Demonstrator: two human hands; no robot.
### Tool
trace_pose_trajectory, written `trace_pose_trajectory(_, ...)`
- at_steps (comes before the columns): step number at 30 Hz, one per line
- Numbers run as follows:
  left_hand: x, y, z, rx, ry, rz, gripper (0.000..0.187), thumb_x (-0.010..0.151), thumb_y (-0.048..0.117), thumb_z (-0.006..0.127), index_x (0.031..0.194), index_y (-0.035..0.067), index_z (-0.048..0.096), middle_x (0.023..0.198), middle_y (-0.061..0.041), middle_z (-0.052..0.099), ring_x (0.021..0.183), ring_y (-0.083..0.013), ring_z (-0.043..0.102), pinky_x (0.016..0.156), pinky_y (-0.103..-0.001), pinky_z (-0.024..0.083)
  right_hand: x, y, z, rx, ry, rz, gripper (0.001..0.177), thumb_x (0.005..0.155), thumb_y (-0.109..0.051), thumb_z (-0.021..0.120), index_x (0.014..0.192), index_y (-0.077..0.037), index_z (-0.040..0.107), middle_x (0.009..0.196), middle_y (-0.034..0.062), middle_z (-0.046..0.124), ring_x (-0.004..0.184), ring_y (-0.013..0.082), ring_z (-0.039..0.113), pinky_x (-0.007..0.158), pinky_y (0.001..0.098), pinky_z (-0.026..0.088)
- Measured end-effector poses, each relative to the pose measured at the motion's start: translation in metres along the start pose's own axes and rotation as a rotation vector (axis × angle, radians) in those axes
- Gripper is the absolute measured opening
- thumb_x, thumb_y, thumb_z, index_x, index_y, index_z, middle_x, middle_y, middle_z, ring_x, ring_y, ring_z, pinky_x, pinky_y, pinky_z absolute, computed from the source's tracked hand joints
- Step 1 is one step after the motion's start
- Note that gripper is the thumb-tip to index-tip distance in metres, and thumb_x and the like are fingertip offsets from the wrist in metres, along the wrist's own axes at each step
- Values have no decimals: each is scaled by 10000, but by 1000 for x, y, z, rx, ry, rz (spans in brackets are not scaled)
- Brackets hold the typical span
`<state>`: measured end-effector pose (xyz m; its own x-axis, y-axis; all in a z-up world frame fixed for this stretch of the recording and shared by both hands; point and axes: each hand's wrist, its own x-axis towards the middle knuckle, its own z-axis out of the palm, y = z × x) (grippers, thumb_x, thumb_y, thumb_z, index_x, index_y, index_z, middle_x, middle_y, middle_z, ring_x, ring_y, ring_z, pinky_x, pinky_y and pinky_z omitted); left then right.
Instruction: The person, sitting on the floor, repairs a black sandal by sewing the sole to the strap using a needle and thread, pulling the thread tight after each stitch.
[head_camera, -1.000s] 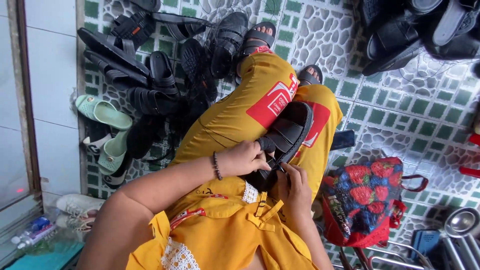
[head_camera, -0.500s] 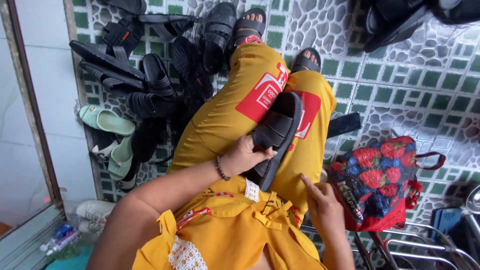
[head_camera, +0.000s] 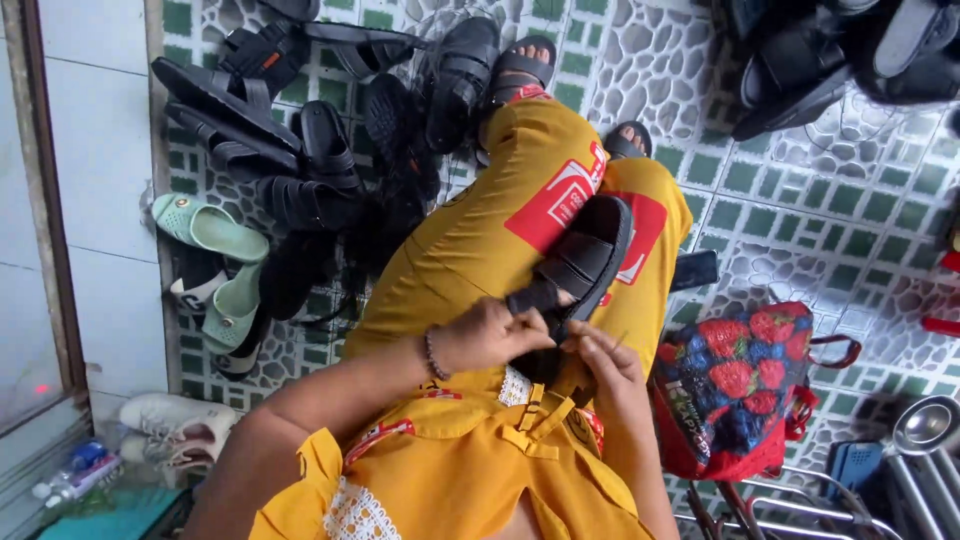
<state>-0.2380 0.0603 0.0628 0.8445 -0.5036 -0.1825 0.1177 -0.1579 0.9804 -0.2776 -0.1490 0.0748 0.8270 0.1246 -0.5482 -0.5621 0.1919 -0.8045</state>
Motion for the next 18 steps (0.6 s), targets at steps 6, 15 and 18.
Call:
trace_pose_trajectory(6, 10, -12, 21, -391, 250, 97, 147, 954, 172, 572, 824, 103, 560, 1001, -107, 571, 840, -152, 537, 747, -253, 456, -11, 0, 32, -400, 259, -274, 143, 881, -92, 640, 1001, -24, 677, 730, 94, 633, 633, 145, 574, 596, 270, 487)
trace_pose_trajectory(15, 0, -24, -101, -317, 937, 120, 407, 1049, 157, 477, 1440, 108, 371, 745, -68, 625, 492, -34, 434, 454, -133, 331, -134, 25, -339, 630, 1317, -359, 342, 991, -310, 706, 726, -154, 557, 567, -104, 361, 526, 29, 443, 494, 113, 339)
trace_pose_trajectory(18, 4, 4, -114, 160, 864, 72, 415, 947, 39, 583, 1349, 70, 487, 916, -159, 637, 720, -225, 533, 629, -272, 412, -183, 98, -354, 451, 1348, -412, 250, 991, -213, 722, 829, -102, 568, 671, -29, 410, 616, 94, 492, 547, 153, 365)
